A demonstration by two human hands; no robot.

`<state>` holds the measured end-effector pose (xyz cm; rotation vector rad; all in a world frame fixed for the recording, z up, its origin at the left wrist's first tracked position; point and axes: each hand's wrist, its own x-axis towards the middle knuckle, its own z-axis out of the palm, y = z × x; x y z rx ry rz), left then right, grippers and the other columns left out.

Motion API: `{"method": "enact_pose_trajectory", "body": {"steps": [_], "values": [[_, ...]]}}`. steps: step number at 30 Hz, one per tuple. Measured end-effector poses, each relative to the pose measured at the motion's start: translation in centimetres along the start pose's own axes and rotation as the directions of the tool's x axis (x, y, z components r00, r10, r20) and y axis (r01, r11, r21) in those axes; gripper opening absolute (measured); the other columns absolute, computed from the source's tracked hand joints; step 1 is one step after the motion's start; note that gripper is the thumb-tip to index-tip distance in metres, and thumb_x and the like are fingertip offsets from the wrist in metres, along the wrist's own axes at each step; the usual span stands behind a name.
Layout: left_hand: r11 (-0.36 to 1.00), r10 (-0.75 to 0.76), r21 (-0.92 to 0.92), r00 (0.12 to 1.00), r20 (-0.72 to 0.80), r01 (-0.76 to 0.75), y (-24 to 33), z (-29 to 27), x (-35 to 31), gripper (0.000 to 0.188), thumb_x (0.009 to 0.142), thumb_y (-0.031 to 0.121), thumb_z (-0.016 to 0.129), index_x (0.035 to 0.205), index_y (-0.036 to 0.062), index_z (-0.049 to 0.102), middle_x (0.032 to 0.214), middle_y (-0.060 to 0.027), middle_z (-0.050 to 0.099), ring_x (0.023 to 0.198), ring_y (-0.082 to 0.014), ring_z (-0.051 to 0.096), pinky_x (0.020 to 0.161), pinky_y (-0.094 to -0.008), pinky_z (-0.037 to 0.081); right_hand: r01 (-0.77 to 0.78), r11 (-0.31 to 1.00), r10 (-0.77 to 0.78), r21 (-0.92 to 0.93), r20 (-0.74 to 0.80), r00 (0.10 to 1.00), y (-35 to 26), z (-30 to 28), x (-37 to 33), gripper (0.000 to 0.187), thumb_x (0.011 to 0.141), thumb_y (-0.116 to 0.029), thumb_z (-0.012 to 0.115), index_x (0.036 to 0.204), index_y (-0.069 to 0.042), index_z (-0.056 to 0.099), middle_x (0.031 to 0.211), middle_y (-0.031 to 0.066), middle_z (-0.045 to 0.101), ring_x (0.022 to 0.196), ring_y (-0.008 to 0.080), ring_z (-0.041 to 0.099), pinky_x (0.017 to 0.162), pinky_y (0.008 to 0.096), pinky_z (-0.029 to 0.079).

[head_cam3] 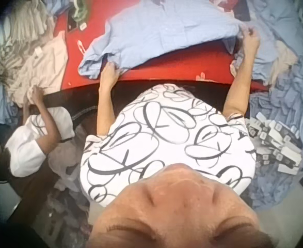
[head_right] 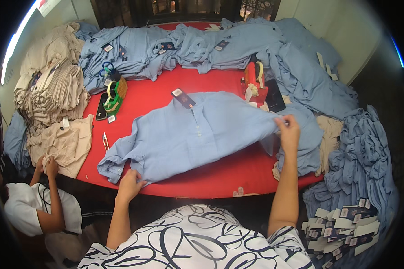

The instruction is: The person smooths and folds light blue shirts one by one on a red table, adding them to a stack of folded shirts.

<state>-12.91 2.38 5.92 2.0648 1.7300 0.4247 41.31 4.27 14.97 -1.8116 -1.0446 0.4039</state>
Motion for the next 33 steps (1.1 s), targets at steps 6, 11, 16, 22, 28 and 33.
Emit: {"method": "enact_pose_trajectory", "body": {"steps": [6,11,16,22,28,33], "values": [[0.672,-0.141,-0.741,0.98,-0.137,-0.006,1.4,-7.2,1.9,0.011,0.096,0.01,0.059,0.088,0.0033,0.061,0.08,0.0024,0.053,0.075,-0.0071,0.047,0.067,-0.0244,0.039,0.131,0.874,-0.135,0.468,-0.026,0.991,2.3,-5.3,0.0,0.013,0.091,-0.015,0.07,0.096,-0.005,0.065,0.087,0.0001,0.062,0.085,0.009,0.057,0.075,0.0261,0.045],[0.215,-0.373,-0.867,0.782,-0.499,-0.45,3.5,-18.0,0.1,0.01,0.102,0.015,0.053,0.107,0.0073,0.056,0.093,-0.0005,0.058,0.086,-0.0092,0.056,0.079,-0.0238,0.045,0.333,0.491,-0.324,0.805,-0.186,0.928,-5.3,-9.3,-2.5,0.023,0.1,-0.019,0.06,0.119,-0.007,0.053,0.097,0.0023,0.062,0.088,0.0121,0.061,0.082,0.0314,0.053],[0.697,-0.035,-0.583,0.792,-0.61,-0.418,1.9,-25.5,6.4,0.012,0.102,0.015,0.053,0.102,0.0035,0.056,0.088,-0.001,0.057,0.079,-0.0056,0.053,0.072,-0.0235,0.043,0.069,0.685,-0.335,0.726,0.229,0.914,-11.6,-4.3,3.4,0.021,0.096,-0.013,0.064,0.114,-0.003,0.061,0.096,0.0047,0.065,0.087,0.0122,0.063,0.08,0.0276,0.051],[0.975,0.024,-0.16,0.79,-0.612,-0.154,-1.9,-21.0,18.9,0.014,0.098,0.016,0.055,0.098,0.0033,0.06,0.075,-0.0082,0.063,0.068,-0.0171,0.061,0.063,-0.0337,0.048,0.063,0.876,-0.246,0.479,0.331,0.911,-6.5,8.1,7.6,0.047,0.093,-0.01,0.064,0.138,-0.004,0.054,0.117,0.0093,0.064,0.099,0.0143,0.062,0.085,0.0308,0.051],[0.947,0.3,0.061,0.802,-0.517,-0.315,8.1,-8.8,18.6,0.015,0.088,0.006,0.053,0.095,0.0036,0.066,0.099,-0.0178,0.063,0.089,-0.0344,0.063,0.081,-0.0431,0.05,-0.251,0.948,0.019,0.197,0.751,0.66,1.0,10.0,-0.3,0.028,0.096,-0.009,0.058,0.122,0.001,0.061,0.106,0.0089,0.066,0.088,0.0158,0.065,0.075,0.0307,0.058],[0.871,0.455,-0.157,0.885,-0.101,-0.465,17.0,3.0,16.4,0.019,0.09,0.017,0.06,0.091,-0.0012,0.067,0.099,-0.0196,0.061,0.089,-0.0392,0.064,0.08,-0.0464,0.052,0.033,0.97,0.056,-0.242,0.352,0.934,5.6,11.6,-8.0,0.021,0.091,-0.016,0.066,0.102,0.002,0.066,0.095,0.0123,0.068,0.08,0.0241,0.068,0.069,0.0346,0.055]]}}
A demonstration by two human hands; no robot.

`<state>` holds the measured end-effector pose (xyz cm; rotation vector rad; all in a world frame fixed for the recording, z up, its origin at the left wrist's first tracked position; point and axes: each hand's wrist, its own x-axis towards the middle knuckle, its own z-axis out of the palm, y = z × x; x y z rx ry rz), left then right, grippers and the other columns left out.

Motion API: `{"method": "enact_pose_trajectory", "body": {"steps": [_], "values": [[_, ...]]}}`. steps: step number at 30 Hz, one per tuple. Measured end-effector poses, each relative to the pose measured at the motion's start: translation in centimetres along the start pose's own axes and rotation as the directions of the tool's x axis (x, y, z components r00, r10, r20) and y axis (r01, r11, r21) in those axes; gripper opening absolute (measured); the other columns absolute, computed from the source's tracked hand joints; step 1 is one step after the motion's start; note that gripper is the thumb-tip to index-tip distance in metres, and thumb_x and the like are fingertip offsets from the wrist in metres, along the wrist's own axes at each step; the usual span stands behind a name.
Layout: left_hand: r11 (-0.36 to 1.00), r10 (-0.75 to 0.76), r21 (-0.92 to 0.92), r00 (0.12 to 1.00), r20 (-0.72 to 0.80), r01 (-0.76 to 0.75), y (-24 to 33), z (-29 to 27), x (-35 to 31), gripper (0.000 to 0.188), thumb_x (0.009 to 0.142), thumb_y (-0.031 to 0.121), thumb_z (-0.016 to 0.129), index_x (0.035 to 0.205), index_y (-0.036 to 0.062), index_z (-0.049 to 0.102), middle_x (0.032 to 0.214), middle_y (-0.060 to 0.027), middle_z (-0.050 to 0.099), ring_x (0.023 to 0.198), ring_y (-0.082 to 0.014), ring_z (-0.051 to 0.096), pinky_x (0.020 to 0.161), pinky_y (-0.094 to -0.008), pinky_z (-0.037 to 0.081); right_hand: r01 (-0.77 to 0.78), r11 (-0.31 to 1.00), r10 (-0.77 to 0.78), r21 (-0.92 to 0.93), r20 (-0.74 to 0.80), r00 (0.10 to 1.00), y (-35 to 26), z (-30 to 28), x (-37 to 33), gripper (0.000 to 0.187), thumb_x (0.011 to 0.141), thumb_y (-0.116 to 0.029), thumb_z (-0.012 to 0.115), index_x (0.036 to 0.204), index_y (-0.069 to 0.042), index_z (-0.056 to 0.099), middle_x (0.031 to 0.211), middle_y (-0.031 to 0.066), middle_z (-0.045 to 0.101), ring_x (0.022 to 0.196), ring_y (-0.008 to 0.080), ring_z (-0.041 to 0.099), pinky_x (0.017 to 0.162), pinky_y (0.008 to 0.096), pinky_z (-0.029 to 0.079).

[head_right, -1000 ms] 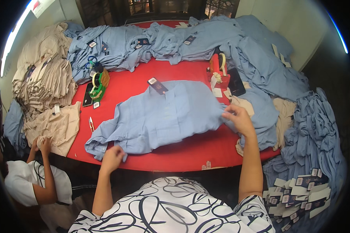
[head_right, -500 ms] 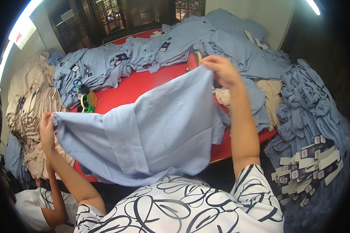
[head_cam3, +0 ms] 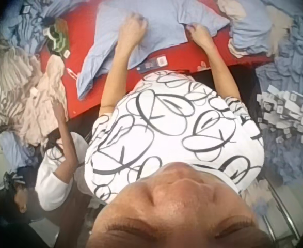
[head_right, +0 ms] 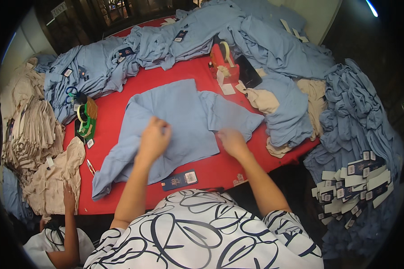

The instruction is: The person smooths and folds light blue shirts one by one on a red table, adding them to a stack of folded shirts.

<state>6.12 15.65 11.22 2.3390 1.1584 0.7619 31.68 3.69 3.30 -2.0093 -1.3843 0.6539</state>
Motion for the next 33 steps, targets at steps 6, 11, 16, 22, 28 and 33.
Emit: {"method": "enact_pose_trajectory", "body": {"steps": [6,11,16,22,28,33], "values": [[0.989,-0.055,-0.124,0.973,0.225,0.085,-0.5,9.5,0.7,0.033,0.091,0.031,0.067,0.089,-0.0029,0.068,0.093,-0.0202,0.064,0.082,-0.0381,0.065,0.075,-0.0454,0.051,0.178,0.982,-0.186,-0.065,-0.153,0.971,-3.9,4.8,-1.1,0.025,0.083,-0.019,0.074,0.095,0.0,0.065,0.083,0.0149,0.066,0.075,0.0322,0.062,0.07,0.0398,0.049],[0.709,-0.181,-0.59,0.909,0.376,0.385,-4.2,9.7,0.8,0.031,0.087,0.027,0.073,0.087,-0.0032,0.065,0.085,-0.0137,0.061,0.07,-0.0222,0.061,0.066,-0.0351,0.048,0.0,0.868,0.04,0.497,-0.071,0.997,-4.3,6.2,-1.9,0.024,0.089,-0.019,0.071,0.101,0.001,0.066,0.076,0.0071,0.063,0.061,0.0142,0.056,0.056,0.0286,0.045],[0.696,-0.202,-0.651,0.953,0.227,0.303,-3.3,8.3,-0.5,0.031,0.085,0.025,0.075,0.085,-0.0031,0.064,0.079,-0.0099,0.058,0.069,-0.0162,0.054,0.063,-0.0318,0.045,-0.196,0.52,0.18,0.832,0.118,0.977,-6.2,5.0,-0.4,0.028,0.097,-0.027,0.064,0.098,0.001,0.064,0.074,0.0022,0.059,0.06,0.0075,0.054,0.05,0.022,0.043],[0.8,-0.198,-0.569,0.979,0.049,0.191,-1.7,7.0,-0.8,0.032,0.085,0.027,0.075,0.085,-0.0033,0.064,0.078,-0.0101,0.058,0.066,-0.0188,0.053,0.063,-0.032,0.044,-0.096,0.486,0.119,0.869,0.043,0.992,-6.6,5.6,0.2,0.022,0.098,-0.022,0.063,0.099,0.0,0.06,0.08,0.0044,0.06,0.062,0.0101,0.057,0.055,0.0244,0.052],[0.601,-0.198,-0.726,0.942,0.272,0.336,-3.1,7.5,-0.6,0.026,0.088,0.027,0.075,0.088,0.0025,0.064,0.073,0.0005,0.055,0.064,-0.0076,0.049,0.057,-0.0259,0.039,-0.085,0.31,0.081,0.947,0.063,0.995,-7.3,5.8,0.7,0.013,0.1,-0.014,0.057,0.099,-0.001,0.06,0.088,0.0065,0.063,0.076,0.0135,0.062,0.071,0.0278,0.055],[0.31,-0.281,-0.839,0.886,0.369,0.448,-2.8,7.8,-0.5,0.021,0.09,0.024,0.074,0.087,0.0068,0.062,0.071,0.0038,0.051,0.061,-0.0031,0.043,0.053,-0.0218,0.034,-0.044,0.186,0.05,0.982,0.035,0.998,-6.9,6.4,1.0,0.013,0.1,-0.013,0.056,0.1,-0.001,0.061,0.091,0.0073,0.064,0.08,0.0158,0.063,0.079,0.031,0.054]]}}
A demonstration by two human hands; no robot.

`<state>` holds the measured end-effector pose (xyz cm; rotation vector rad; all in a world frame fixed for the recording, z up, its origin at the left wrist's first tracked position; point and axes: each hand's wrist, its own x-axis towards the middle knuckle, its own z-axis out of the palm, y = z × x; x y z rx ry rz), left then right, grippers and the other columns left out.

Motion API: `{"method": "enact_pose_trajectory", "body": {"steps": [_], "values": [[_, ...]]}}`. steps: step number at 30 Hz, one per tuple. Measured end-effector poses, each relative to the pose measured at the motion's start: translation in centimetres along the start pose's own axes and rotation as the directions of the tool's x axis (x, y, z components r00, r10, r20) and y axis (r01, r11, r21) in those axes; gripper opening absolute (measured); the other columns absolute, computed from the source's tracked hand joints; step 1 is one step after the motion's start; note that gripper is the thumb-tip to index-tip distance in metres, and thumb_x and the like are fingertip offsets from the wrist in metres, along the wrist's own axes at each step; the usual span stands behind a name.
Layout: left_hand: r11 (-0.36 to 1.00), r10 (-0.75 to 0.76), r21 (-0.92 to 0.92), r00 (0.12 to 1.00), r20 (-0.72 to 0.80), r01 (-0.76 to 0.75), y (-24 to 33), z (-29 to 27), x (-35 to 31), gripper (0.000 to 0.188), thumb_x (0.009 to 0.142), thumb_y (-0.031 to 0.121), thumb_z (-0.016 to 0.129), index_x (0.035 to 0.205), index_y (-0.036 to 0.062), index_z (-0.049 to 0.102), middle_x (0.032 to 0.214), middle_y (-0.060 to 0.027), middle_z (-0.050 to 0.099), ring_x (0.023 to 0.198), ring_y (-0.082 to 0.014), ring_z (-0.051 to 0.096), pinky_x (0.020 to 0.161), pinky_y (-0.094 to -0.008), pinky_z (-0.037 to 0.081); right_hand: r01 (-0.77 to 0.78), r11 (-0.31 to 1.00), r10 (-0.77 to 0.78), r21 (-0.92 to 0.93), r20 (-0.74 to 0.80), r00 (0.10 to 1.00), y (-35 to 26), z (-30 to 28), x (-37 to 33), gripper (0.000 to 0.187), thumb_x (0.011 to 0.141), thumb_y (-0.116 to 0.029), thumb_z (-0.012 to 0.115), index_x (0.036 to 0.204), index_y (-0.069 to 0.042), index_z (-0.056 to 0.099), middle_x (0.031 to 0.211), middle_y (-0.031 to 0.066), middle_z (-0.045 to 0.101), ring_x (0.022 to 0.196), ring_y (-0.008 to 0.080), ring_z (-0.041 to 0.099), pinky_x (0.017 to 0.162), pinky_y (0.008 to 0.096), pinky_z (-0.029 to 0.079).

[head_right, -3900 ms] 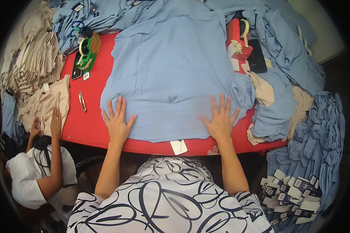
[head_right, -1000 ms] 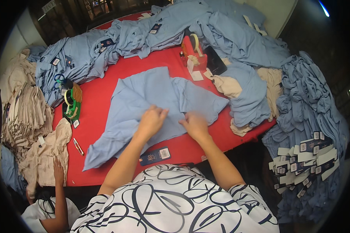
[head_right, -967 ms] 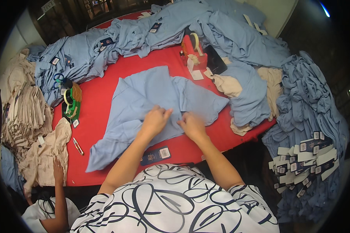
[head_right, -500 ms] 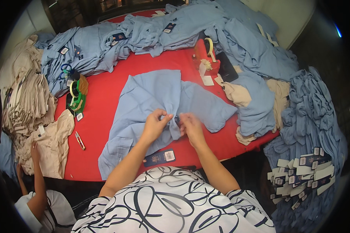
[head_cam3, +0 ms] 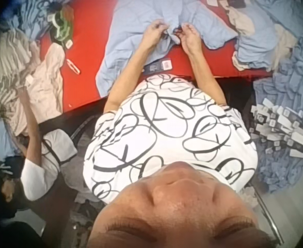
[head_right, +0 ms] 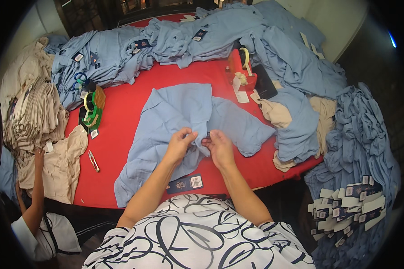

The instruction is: The person smooths and folds light blue shirts one by one on a red table, adding them to a stack of folded shirts.

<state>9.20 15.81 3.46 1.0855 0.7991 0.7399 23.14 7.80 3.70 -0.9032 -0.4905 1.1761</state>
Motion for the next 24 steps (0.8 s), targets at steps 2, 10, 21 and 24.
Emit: {"method": "enact_pose_trajectory", "body": {"steps": [2,10,21,24], "values": [[0.999,0.011,0.047,0.999,-0.045,-0.009,0.4,0.3,-0.4,0.023,0.09,0.025,0.073,0.083,0.0077,0.061,0.07,0.0025,0.051,0.058,-0.0028,0.042,0.052,-0.0212,0.033,-0.041,0.999,0.041,-0.005,-0.009,0.999,-0.7,-0.1,0.0,0.013,0.1,-0.014,0.056,0.101,-0.001,0.061,0.091,0.0076,0.064,0.08,0.0163,0.063,0.079,0.0313,0.054],[0.923,0.238,0.32,0.971,-0.035,-0.215,-1.2,0.5,1.1,0.032,0.091,0.031,0.069,0.077,0.0032,0.06,0.065,0.0012,0.053,0.059,-0.0076,0.042,0.053,-0.0262,0.035,-0.083,0.988,0.083,-0.132,-0.011,0.997,-0.2,0.0,0.1,0.018,0.101,-0.016,0.056,0.103,0.0,0.063,0.09,0.0069,0.065,0.077,0.0151,0.063,0.075,0.029,0.053],[0.947,-0.111,-0.287,0.984,0.136,0.146,-0.1,-1.2,0.0,0.023,0.101,0.027,0.053,0.1,0.0085,0.066,0.093,0.0002,0.063,0.086,-0.011,0.053,0.075,-0.0268,0.04,0.607,-0.168,-0.44,-0.777,0.61,0.659,0.0,2.2,-2.8,0.048,0.078,0.007,0.064,0.123,-0.007,0.066,0.104,0.0103,0.06,0.087,0.0264,0.055,0.079,0.0375,0.046],[0.933,-0.11,-0.321,0.979,0.171,0.161,-0.1,-1.5,0.0,0.022,0.102,0.025,0.05,0.104,0.0088,0.065,0.097,-0.0002,0.064,0.089,-0.0116,0.053,0.078,-0.0279,0.04,0.616,-0.195,-0.442,-0.764,0.629,0.64,-0.1,2.2,-2.6,0.048,0.078,0.007,0.063,0.124,-0.007,0.066,0.104,0.0099,0.06,0.084,0.0248,0.055,0.078,0.0368,0.046]]}}
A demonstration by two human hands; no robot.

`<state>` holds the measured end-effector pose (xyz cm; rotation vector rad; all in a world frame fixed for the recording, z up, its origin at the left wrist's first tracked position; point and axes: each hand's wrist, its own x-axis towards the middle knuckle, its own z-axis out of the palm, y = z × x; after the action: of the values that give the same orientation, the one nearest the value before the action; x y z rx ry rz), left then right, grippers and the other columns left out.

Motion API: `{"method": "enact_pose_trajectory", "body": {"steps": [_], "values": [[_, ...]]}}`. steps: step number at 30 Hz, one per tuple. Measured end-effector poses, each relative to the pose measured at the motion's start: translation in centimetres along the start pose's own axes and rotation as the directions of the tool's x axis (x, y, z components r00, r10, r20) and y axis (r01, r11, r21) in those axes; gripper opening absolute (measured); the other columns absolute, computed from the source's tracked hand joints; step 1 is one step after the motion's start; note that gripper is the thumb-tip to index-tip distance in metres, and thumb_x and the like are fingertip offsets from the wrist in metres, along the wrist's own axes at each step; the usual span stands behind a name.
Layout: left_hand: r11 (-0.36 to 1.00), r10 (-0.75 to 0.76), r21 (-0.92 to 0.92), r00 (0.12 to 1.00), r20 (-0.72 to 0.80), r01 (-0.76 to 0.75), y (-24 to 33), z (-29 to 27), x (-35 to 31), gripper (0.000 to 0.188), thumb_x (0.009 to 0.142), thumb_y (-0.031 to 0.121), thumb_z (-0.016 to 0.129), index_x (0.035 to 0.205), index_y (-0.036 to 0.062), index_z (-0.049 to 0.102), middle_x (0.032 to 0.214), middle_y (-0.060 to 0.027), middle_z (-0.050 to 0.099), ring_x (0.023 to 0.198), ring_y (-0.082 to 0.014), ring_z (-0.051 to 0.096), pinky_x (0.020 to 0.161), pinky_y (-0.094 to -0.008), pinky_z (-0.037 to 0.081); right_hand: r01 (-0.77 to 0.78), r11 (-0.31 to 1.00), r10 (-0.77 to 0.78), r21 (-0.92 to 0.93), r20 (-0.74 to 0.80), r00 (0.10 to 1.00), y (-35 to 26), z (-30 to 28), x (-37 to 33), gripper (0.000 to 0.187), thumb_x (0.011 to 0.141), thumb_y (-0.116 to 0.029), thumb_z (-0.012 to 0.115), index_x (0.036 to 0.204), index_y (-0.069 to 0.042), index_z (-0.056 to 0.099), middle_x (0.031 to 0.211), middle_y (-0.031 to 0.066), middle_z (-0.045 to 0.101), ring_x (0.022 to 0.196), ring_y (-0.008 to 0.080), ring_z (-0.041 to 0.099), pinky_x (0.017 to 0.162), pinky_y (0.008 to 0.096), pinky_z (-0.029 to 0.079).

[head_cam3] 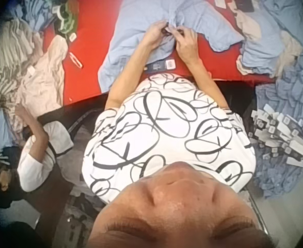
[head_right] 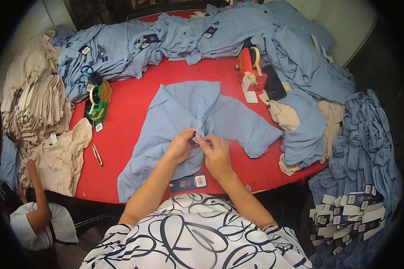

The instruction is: The person smooths and folds light blue shirts one by one on a red table, adding them to a stack of folded shirts.

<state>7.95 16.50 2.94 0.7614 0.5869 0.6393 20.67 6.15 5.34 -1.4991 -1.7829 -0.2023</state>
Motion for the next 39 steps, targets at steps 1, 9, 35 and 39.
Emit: {"method": "enact_pose_trajectory", "body": {"steps": [1,9,35,39], "values": [[1.0,0.001,0.001,1.0,0.003,-0.001,0.1,-0.1,0.0,0.023,0.102,0.025,0.05,0.104,0.009,0.066,0.097,0.0,0.064,0.088,-0.0118,0.054,0.078,-0.0282,0.041,0.009,1.0,-0.009,-0.003,0.003,1.0,0.2,0.1,0.0,0.047,0.079,0.006,0.063,0.124,-0.007,0.066,0.104,0.0103,0.061,0.083,0.0243,0.055,0.078,0.0362,0.046],[0.207,0.276,0.904,0.909,0.314,-0.375,3.8,3.0,-5.9,0.024,0.084,0.021,0.075,0.094,0.005,0.06,0.088,-0.0084,0.062,0.077,-0.0231,0.061,0.067,-0.0343,0.045,-0.545,0.74,0.564,0.395,0.078,0.822,7.4,2.0,3.2,0.032,0.093,-0.017,0.061,0.122,-0.002,0.062,0.109,0.0149,0.064,0.089,0.0246,0.061,0.082,0.0344,0.048],[-0.163,0.922,0.902,0.263,0.283,-0.401,54.6,5.1,-2.7,0.023,0.098,0.02,0.062,0.114,0.0048,0.069,0.101,-0.0028,0.068,0.079,-0.007,0.065,0.075,-0.0213,0.05,0.02,0.731,0.2,0.682,-0.243,0.949,20.0,-26.8,49.6,0.026,0.096,-0.009,0.057,0.119,0.004,0.06,0.1,0.0135,0.067,0.091,0.0186,0.067,0.086,0.0312,0.056],[-0.042,0.85,0.802,0.4,0.342,-0.596,54.5,2.0,9.8,0.022,0.097,0.02,0.064,0.111,0.0043,0.068,0.099,-0.0042,0.069,0.088,-0.0092,0.065,0.08,-0.0247,0.052,-0.001,0.894,0.166,0.448,-0.329,0.93,29.1,-28.7,52.9,0.026,0.094,-0.01,0.062,0.116,0.004,0.066,0.106,0.0102,0.067,0.099,0.0157,0.063,0.092,0.0288,0.051]]}}
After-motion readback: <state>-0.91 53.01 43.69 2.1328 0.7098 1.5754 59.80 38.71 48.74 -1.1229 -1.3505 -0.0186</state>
